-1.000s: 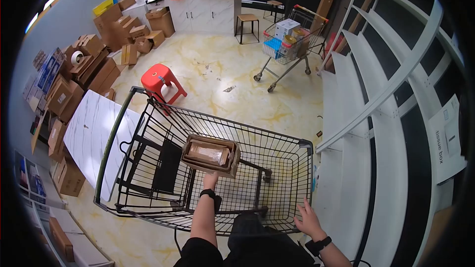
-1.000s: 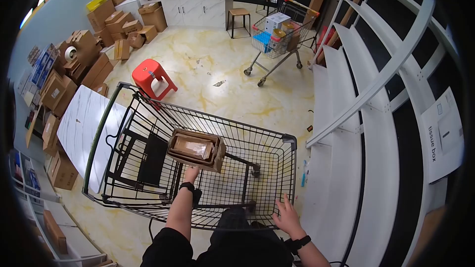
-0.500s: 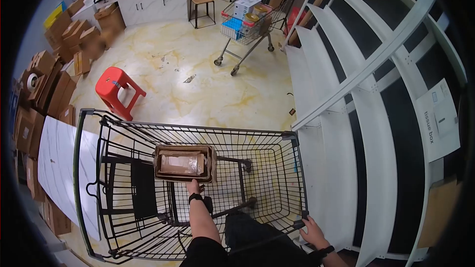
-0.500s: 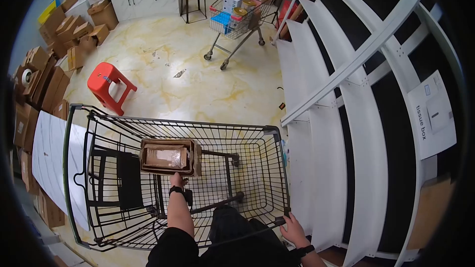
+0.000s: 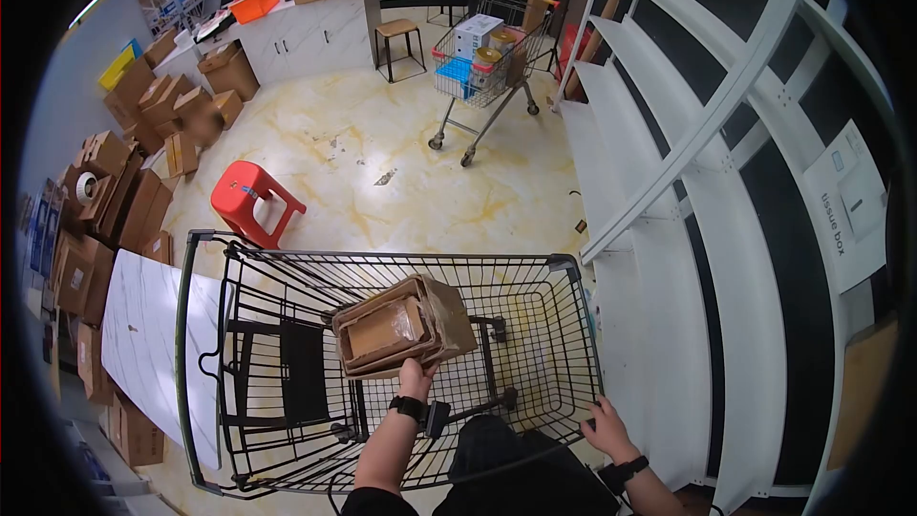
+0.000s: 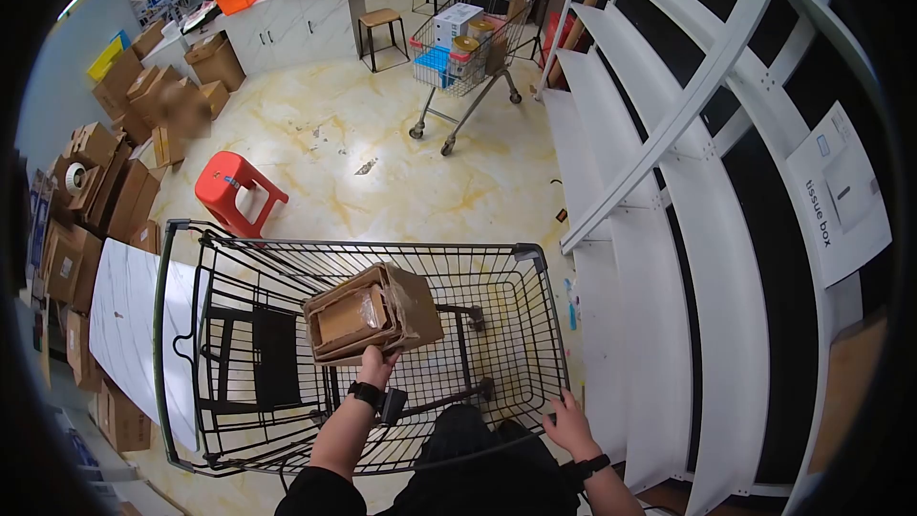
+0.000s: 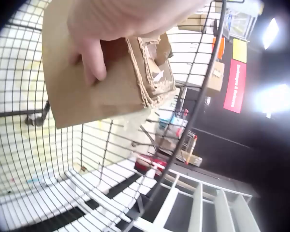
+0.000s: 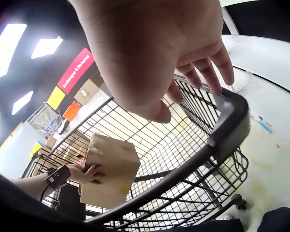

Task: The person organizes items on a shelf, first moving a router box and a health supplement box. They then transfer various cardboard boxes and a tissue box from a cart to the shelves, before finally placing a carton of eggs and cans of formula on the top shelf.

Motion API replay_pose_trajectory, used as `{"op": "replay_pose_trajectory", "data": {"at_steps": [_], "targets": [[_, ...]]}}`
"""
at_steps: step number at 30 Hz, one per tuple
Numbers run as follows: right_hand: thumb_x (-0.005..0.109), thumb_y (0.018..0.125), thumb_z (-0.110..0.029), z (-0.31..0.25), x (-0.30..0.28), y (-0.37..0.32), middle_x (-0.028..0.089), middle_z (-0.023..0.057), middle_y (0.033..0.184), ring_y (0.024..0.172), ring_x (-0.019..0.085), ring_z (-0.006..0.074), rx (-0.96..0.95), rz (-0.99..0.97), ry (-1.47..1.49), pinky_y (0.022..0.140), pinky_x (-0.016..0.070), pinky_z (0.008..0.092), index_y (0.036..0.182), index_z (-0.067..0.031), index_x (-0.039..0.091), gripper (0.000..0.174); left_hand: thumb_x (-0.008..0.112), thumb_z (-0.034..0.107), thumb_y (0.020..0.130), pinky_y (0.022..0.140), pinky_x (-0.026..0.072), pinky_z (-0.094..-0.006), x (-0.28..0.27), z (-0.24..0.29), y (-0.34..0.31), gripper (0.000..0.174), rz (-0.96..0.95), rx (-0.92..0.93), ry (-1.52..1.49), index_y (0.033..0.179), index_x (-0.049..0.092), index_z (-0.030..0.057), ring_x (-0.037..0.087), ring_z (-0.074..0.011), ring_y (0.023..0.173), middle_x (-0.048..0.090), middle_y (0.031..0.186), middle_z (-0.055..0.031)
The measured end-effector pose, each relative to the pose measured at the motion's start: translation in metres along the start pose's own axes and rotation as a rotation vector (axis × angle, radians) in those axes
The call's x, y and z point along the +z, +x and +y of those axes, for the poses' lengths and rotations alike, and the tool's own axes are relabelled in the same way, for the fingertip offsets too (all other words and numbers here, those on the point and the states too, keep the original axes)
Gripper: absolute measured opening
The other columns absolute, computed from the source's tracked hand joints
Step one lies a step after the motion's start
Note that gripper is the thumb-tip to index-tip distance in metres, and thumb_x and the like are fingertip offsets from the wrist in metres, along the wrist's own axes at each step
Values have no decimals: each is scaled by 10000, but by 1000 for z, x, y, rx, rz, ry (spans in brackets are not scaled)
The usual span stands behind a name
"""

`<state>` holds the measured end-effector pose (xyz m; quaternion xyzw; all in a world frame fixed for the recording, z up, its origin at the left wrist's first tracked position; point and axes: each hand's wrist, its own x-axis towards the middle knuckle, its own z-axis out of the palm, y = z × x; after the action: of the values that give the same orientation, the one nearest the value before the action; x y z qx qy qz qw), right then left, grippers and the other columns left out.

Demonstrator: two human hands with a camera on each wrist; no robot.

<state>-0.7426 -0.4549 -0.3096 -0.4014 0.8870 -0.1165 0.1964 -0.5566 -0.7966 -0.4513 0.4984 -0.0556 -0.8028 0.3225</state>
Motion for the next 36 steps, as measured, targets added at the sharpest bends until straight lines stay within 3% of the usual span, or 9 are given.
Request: {"op": "replay_pose_trajectory", "data": {"at_steps": [11,14,21,29,30,31,33,34,36], "targets": [[514,829,-293,-106,-53,53,353,250,1256,1070,452,368,-262,-59,533,894,376,368,1237,18,333,544,316,12,831,830,472,-425,64,-6,-185,310,-118,34,375,1115,395,-84,524,-317,995,502,1094,-187],[509,832,-301,-121,-72,54,408,278,1196,1037,478,375,-303,32,593,865,393,381,1280,29,234,620,385,10,809,735,523,-412,80,-22,-210,342,-190,74,369,1145,321,14,560,-317,922,467,1105,-187],[552,771,-207,-68,-105,30,539,228,1056,801,601,296,-200,259,839,633,485,332,1324,25,108,747,381,30,809,818,479,-430,142,-75,-255,341,-353,86,487,1145,374,-28,541,-313,965,497,1090,-182],[557,712,-145,3,-134,-19,566,214,989,850,597,312,164,516,880,713,475,352,1327,-38,86,783,420,24,798,740,514,-393,200,-143,-277,275,-582,13,728,1068,397,-22,572,-283,886,519,1031,-158],[526,731,-94,10,-142,-29,540,131,1063,899,561,180,266,477,1026,744,452,288,1280,-19,236,625,434,24,793,694,523,-372,210,-152,-283,253,-622,2,755,1041,405,-20,580,-266,851,525,1009,-143],[499,739,-82,23,-142,-30,562,121,996,817,569,164,218,622,966,706,451,279,1259,-21,270,572,449,36,794,675,525,-366,219,-161,-288,255,-690,5,754,1039,409,-19,587,-261,827,534,987,-146],[475,746,-69,47,-140,-46,569,122,977,776,570,161,340,684,1044,676,455,289,1246,-23,297,533,467,29,798,652,541,-361,235,-184,-299,204,-700,-7,825,996,447,-19,590,-231,812,548,949,-133],[475,727,-121,54,-147,-53,574,208,981,912,573,328,347,796,972,779,438,357,1237,-29,299,547,474,28,792,643,543,-347,242,-200,-301,188,-734,-12,833,971,465,-26,604,-230,780,566,919,-129],[452,733,-90,71,-165,-73,553,189,1055,998,536,311,420,872,999,834,410,341,1232,-39,326,518,479,40,799,654,544,-351,258,-226,-310,182,-879,-82,803,969,466,-26,611,-239,772,574,912,-137]]}}
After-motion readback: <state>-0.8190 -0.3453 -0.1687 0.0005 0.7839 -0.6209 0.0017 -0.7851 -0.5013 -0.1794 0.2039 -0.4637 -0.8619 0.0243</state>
